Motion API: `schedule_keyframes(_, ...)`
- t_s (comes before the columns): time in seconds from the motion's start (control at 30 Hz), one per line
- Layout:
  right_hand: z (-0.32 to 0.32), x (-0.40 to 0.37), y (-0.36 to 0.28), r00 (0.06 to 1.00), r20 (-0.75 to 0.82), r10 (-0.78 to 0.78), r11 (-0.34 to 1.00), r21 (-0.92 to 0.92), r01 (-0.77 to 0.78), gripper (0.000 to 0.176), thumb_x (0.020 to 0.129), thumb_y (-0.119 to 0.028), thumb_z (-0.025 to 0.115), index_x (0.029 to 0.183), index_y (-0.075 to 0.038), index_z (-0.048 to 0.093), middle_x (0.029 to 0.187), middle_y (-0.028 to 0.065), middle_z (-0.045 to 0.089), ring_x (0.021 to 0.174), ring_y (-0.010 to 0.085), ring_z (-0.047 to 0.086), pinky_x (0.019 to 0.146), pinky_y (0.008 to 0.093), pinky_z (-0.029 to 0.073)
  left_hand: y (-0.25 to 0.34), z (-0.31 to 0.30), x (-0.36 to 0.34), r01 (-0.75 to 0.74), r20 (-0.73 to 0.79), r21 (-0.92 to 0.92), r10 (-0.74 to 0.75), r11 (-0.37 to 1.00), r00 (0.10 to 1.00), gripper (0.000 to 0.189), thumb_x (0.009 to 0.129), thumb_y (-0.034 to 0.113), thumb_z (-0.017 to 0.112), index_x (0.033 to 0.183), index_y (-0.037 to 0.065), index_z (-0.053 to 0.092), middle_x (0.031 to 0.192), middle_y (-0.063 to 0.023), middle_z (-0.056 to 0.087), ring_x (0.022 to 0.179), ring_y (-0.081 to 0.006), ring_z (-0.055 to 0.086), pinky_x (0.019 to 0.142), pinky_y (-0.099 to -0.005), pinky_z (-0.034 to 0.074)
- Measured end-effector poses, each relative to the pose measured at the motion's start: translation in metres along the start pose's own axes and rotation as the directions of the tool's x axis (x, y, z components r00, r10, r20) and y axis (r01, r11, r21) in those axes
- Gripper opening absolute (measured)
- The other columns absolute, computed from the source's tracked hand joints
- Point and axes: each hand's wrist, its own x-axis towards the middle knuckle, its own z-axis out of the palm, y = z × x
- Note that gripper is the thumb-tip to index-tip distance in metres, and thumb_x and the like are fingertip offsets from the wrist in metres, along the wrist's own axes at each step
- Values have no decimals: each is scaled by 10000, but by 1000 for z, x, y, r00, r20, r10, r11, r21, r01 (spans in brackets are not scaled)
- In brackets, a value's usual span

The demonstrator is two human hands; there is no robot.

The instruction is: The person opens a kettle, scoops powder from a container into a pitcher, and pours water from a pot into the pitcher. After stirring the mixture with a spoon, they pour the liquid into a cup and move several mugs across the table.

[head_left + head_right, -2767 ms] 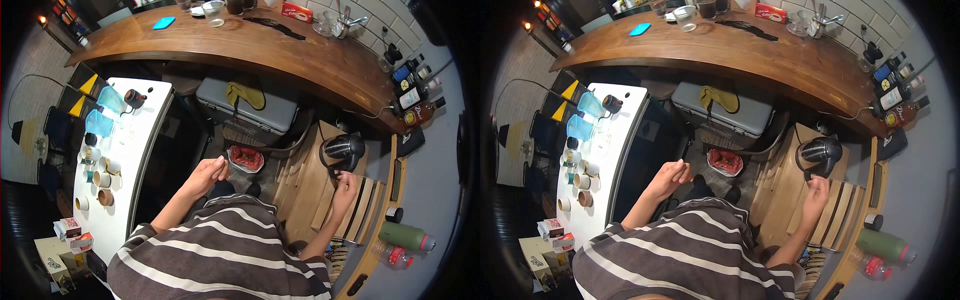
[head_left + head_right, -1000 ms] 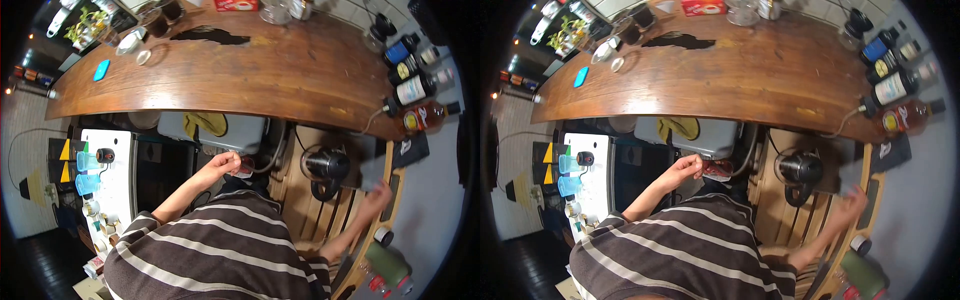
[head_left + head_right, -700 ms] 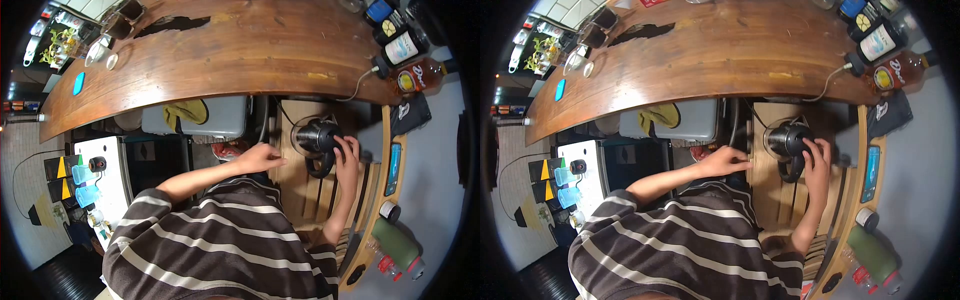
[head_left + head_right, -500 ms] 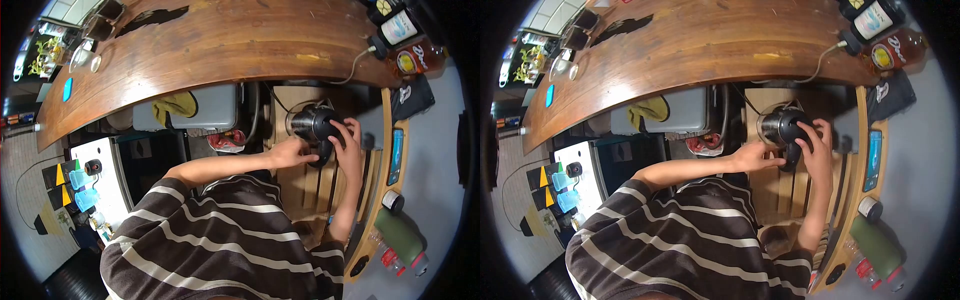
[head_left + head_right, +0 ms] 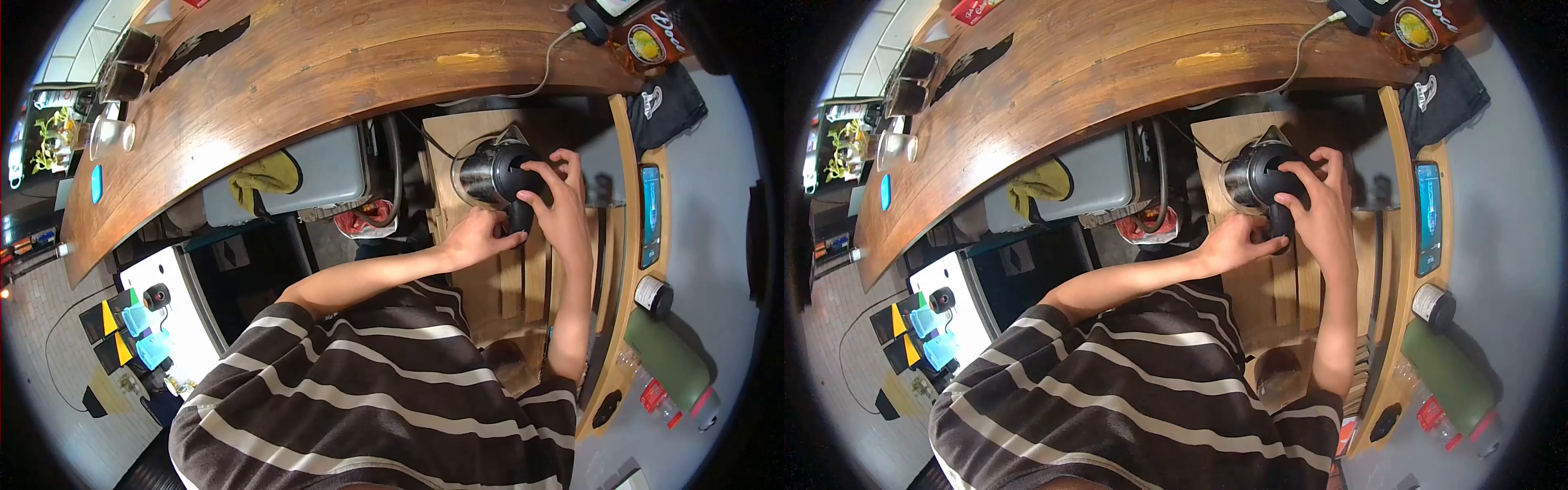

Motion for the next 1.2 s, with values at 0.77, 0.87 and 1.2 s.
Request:
schedule_keyframes(0.77,20,-12,0,979,-200,-43,986,-166,9,344,742,-142,803,1061,-175,677,1183,65,460,1179,315,481,1018,499,364,-15,13,2,-14,-25,35,15,999,1000,473,909,470,706,856,0,730,604,-101,645,523,-204,608,553,-371,466)
schedule_keyframes(0.87,14,-10,-2,990,-136,-39,994,-110,24,360,746,-125,801,1079,-165,670,1185,68,464,1170,311,489,1017,495,366,-9,11,0,-35,-52,27,36,999,998,460,908,461,710,851,5,730,587,-87,630,508,-190,579,544,-365,451)
schedule_keyframes(1.2,14,-6,-2,995,-100,13,1000,3,-13,372,745,-114,806,1083,-150,655,1379,74,461,1298,345,463,1074,497,363,-10,8,4,-55,-41,16,56,998,998,460,904,451,718,817,0,718,571,-75,599,491,-165,524,514,-358,403)
